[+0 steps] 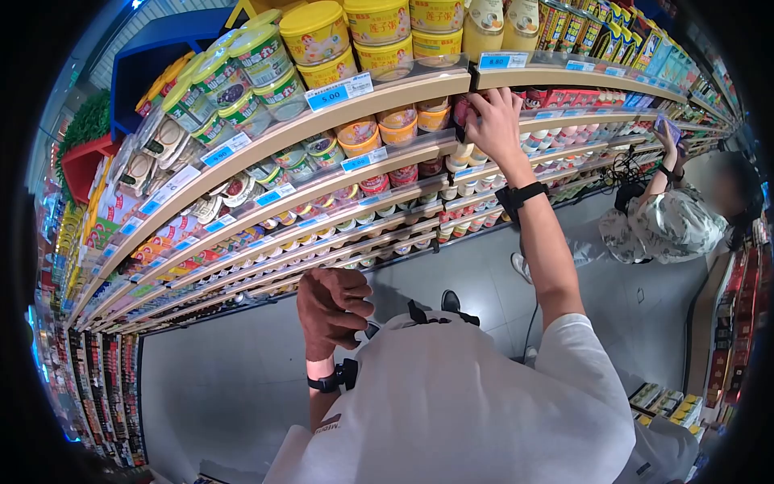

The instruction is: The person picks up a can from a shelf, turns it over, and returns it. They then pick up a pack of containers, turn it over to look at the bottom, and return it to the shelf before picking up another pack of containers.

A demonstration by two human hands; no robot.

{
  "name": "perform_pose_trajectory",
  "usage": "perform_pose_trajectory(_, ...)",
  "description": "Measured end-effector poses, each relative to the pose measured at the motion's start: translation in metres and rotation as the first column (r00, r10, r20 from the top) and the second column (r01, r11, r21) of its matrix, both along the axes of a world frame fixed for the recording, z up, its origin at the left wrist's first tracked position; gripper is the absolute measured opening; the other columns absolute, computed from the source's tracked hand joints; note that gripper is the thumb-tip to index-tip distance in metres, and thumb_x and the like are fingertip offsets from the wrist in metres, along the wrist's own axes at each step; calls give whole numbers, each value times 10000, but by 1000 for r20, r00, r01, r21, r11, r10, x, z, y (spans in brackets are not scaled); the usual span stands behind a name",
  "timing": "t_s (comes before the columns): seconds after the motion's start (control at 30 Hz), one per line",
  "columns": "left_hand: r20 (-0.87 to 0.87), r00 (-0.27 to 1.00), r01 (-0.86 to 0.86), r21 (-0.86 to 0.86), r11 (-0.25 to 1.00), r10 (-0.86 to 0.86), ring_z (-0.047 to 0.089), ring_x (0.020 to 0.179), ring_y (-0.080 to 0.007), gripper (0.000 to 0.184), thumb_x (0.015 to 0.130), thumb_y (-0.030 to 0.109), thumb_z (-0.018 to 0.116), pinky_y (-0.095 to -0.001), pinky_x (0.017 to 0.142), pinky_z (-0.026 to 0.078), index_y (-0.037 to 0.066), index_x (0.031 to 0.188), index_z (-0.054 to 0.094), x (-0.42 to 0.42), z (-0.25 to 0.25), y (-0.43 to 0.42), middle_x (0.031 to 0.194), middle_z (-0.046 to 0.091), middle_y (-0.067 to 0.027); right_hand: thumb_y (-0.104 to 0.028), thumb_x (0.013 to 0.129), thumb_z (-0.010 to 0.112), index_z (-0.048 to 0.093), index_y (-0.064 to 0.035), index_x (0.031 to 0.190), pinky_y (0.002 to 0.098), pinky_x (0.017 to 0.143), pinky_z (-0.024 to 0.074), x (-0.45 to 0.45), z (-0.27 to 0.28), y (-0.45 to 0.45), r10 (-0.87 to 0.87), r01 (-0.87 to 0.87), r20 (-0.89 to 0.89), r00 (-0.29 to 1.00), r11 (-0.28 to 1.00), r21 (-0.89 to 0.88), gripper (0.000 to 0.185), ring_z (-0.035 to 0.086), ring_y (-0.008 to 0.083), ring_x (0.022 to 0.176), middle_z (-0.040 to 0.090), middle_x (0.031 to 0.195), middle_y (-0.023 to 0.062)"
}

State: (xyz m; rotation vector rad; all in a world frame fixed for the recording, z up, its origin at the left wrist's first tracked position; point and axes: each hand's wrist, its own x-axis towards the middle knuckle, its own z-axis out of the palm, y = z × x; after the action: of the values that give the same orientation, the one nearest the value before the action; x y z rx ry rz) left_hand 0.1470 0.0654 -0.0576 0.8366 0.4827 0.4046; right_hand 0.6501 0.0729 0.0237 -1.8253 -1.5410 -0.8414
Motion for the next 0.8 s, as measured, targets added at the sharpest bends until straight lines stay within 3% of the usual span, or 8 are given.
perform_pose_trajectory(0.03,141,987,-12,-433,901,81,351,780,-213,175,970,89,570,-352,568,248,84,890,414,4,18,-1,903,282,-36,-132,861,788,800,-91,1234,536,1066,410,5,-4,1,-2,2,-24,1000,1000,-17,375,578,384,1249,684,1288,133)
perform_pose_trajectory(0.07,229,950,46,-777,627,215,342,756,-208,215,914,-36,606,-350,573,251,57,863,420,6,28,-2,878,287,-43,-128,854,785,804,-94,1243,539,1071,410,9,-8,3,-4,3,-48,999,999,-33,390,574,390,1250,682,1288,137)
perform_pose_trajectory(0.13,233,958,18,-630,777,167,347,772,-210,191,928,-11,600,-348,575,257,54,886,426,1,12,-1,892,293,-47,-119,850,775,803,-104,1277,542,1080,408,13,-12,4,-19,13,-119,993,999,-52,429,566,393,1254,682,1288,136)
perform_pose_trajectory(0.2,129,988,-42,-296,954,84,351,788,-210,174,950,30,586,-350,576,260,61,905,421,-1,2,-1,908,290,-48,-109,847,765,802,-113,1302,544,1084,407,13,-13,4,-10,3,-145,989,999,-45,456,561,393,1261,685,1290,131)
perform_pose_trajectory(0.23,11,998,-54,-22,998,55,352,797,-211,171,966,57,575,-353,575,261,70,914,413,-2,0,-1,918,285,-46,-103,847,760,801,-117,1309,545,1084,407,11,-11,3,7,-12,-137,991,999,-30,464,559,392,1266,687,1293,127)
perform_pose_trajectory(0.3,-55,995,-78,71,994,82,343,794,-213,164,1010,100,543,-360,572,242,81,928,402,-3,-3,-3,927,276,-44,-89,848,749,799,-122,1322,544,1085,406,9,-8,1,31,-34,-128,991,999,-20,477,557,386,1275,693,1305,116)
perform_pose_trajectory(0.47,207,962,2,-654,756,177,329,747,-214,144,1040,50,520,-367,558,202,56,947,411,-1,7,-2,921,280,-47,-53,862,723,799,-132,1342,536,1089,404,16,-8,-2,29,-33,-75,997,998,-60,493,564,365,1295,707,1351,82)
perform_pose_trajectory(0.8,180,984,65,-442,894,17,342,764,-225,235,1048,250,515,-363,551,221,71,944,403,-6,-32,1,916,284,-48,-95,960,779,863,-105,1176,503,1045,421,26,-9,8,54,-52,-129,990,998,20,232,628,343,1225,756,1216,87)
